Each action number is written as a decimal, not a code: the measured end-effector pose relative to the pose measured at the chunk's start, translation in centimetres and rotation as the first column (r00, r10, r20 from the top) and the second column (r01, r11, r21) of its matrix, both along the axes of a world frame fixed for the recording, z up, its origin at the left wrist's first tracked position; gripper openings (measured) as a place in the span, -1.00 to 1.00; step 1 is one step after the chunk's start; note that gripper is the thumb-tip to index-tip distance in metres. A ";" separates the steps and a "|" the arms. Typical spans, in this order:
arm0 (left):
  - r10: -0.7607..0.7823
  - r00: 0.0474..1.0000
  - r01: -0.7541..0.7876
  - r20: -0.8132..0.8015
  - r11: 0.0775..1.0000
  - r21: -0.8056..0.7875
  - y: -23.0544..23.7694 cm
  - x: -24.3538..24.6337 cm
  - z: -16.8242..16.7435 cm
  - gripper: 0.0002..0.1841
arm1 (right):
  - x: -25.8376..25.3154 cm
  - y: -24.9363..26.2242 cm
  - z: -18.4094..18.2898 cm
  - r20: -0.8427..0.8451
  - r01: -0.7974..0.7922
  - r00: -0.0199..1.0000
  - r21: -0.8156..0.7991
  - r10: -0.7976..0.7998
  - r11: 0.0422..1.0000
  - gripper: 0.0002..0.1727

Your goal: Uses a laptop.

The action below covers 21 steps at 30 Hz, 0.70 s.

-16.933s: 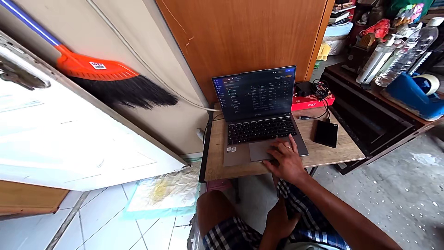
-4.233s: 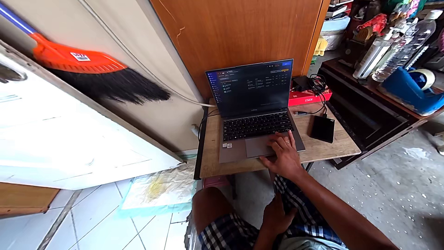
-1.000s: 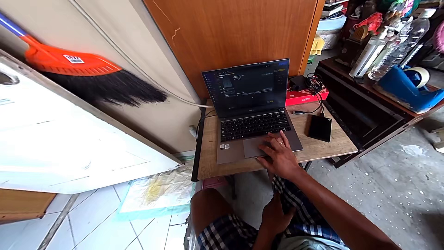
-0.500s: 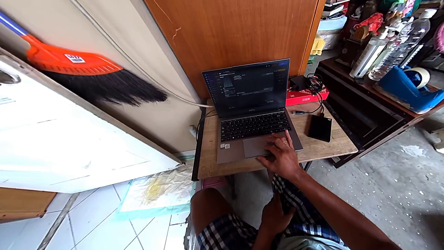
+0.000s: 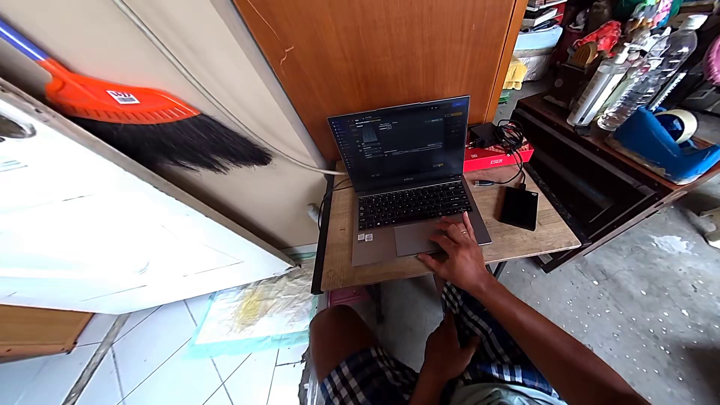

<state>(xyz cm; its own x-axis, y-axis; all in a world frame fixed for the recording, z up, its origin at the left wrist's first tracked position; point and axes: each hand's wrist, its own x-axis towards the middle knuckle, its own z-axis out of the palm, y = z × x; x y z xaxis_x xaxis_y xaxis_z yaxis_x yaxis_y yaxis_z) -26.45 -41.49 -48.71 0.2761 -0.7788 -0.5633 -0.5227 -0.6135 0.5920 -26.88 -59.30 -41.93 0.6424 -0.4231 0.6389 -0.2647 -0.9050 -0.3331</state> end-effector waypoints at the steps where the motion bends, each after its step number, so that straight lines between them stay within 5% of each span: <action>1: 0.001 1.000 -0.001 -0.001 1.000 0.002 0.0 0.0 0.0 -0.05 | 0.0 0.0 0.0 -0.004 -0.006 1.000 -0.001 0.006 1.000 -0.50; 21: -0.006 1.000 0.006 0.003 1.000 -0.008 0.1 0.0 0.3 -0.01 | 0.0 0.0 0.3 -0.052 -0.027 0.998 0.001 0.027 1.000 -0.52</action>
